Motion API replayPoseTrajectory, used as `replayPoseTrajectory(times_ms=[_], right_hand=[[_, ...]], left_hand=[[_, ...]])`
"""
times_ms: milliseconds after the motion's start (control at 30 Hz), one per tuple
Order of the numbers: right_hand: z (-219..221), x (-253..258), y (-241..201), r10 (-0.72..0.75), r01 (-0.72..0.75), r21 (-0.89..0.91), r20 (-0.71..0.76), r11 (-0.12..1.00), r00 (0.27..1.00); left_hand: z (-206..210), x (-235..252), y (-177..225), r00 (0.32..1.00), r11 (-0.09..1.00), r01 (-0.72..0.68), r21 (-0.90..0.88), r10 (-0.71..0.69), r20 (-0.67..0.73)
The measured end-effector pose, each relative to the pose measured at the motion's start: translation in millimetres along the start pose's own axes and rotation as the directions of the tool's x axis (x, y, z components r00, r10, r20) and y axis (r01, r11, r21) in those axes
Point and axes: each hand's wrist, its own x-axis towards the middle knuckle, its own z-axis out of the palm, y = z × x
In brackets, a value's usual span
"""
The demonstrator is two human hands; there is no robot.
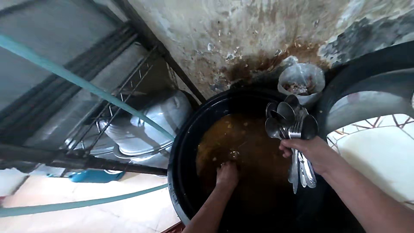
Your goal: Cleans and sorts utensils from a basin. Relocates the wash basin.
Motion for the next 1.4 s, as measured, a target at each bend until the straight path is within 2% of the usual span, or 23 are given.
replayPoseTrajectory(times_ms=[100, 167, 300, 400, 467, 500, 567, 633, 700, 767, 867, 933, 1033, 1100, 1233, 1333, 1400], right_hand=[[-0.1, 0.2, -1.0, 0.006, -0.006, -0.009, 0.005, 1.0, 1.0], [-1.0, 0.3, -0.5, 0.009, -0.009, -0.02, 0.011, 1.0, 1.0], [-1.1, 1.3, -0.1, 0.022, -0.022, -0.024, 0.012, 0.999, 1.0], [-1.2, 2.3, -0.4, 0.034, -0.034, -0.025, 0.012, 0.999, 0.999], [-0.4, 1.3, -2.5, 0.042, -0.042, -0.029, -0.001, 0.999, 0.999], [0.1, 0.6, -3.1, 0.049, -0.049, -0.028, -0.009, 0.998, 0.999], [0.7, -0.1, -3.5, 0.062, -0.062, -0.026, -0.017, 0.998, 0.998], [0.8, 0.9, -1.8, 0.045, -0.045, -0.033, -0.013, 0.998, 0.999], [0.2, 0.5, -2.8, 0.049, -0.05, -0.045, -0.019, 0.998, 0.999], [1.2, -1.1, -4.6, 0.075, -0.077, -0.044, -0.046, 0.996, 0.996], [3.5, -2.6, -7.9, 0.144, -0.144, -0.002, -0.079, 0.99, 0.986], [1.3, -1.7, -7.6, 0.17, -0.169, 0.028, -0.043, 0.985, 0.984], [-0.8, -2.1, -7.3, 0.202, -0.204, 0.077, 0.028, 0.976, 0.979], [-0.7, -3.2, -8.0, 0.218, -0.224, 0.08, 0.076, 0.971, 0.973], [-2.4, -7.0, -6.7, 0.144, -0.158, 0.095, 0.135, 0.983, 0.98], [-0.9, -6.2, -5.5, 0.101, -0.106, 0.116, 0.05, 0.988, 0.994], [0.3, -5.6, -5.6, 0.062, -0.057, 0.158, -0.029, 0.986, 0.998]], left_hand=[[-6.8, -1.8, -3.4, 0.998, 0.98, 0.025, -0.197, -0.036, -0.049], [-15.5, -6.8, -12.8, 0.987, 0.97, 0.042, -0.241, -0.078, -0.14], [-26.7, -17.8, -26.7, 0.966, 0.998, 0.059, -0.028, -0.064, -0.249], [-25.2, -23.5, -37.8, 0.932, 0.998, -0.006, 0.063, 0.028, -0.363], [-24.3, -25.7, -45.3, 0.897, 0.996, -0.06, -0.06, 0.028, -0.44], [-25.1, -24.9, -47.7, 0.908, 0.979, -0.059, -0.194, -0.028, -0.419], [-27.1, -19.1, -54.7, 0.962, 0.835, 0.013, -0.551, -0.161, -0.221], [-21.1, -15.2, -62.9, 0.979, 0.551, 0.054, -0.833, -0.192, -0.063], [-17.9, -17.0, -62.9, 0.992, 0.232, 0.007, -0.973, -0.124, -0.023], [-16.7, -22.1, -59.0, 0.998, 0.039, -0.055, -0.998, -0.029, -0.056], [-13.0, -30.9, -51.2, 0.971, -0.131, -0.154, -0.979, 0.164, -0.175], [-12.8, -37.0, -36.6, 0.934, -0.208, -0.177, -0.962, 0.273, -0.231], [-12.4, -45.5, -2.9, 0.908, -0.283, -0.17, -0.944, 0.327, -0.262], [-17.3, -53.7, 24.0, 0.922, -0.282, -0.153, -0.947, 0.304, -0.239], [-23.1, -56.6, 60.5, 0.938, -0.094, -0.166, -0.982, 0.293, -0.186], [-26.0, -56.6, 59.6, 0.924, 0.036, -0.178, -0.983, 0.35, -0.154], [-35.2, -54.4, 40.0, 0.94, 0.213, -0.219, -0.952, 0.307, -0.147]])
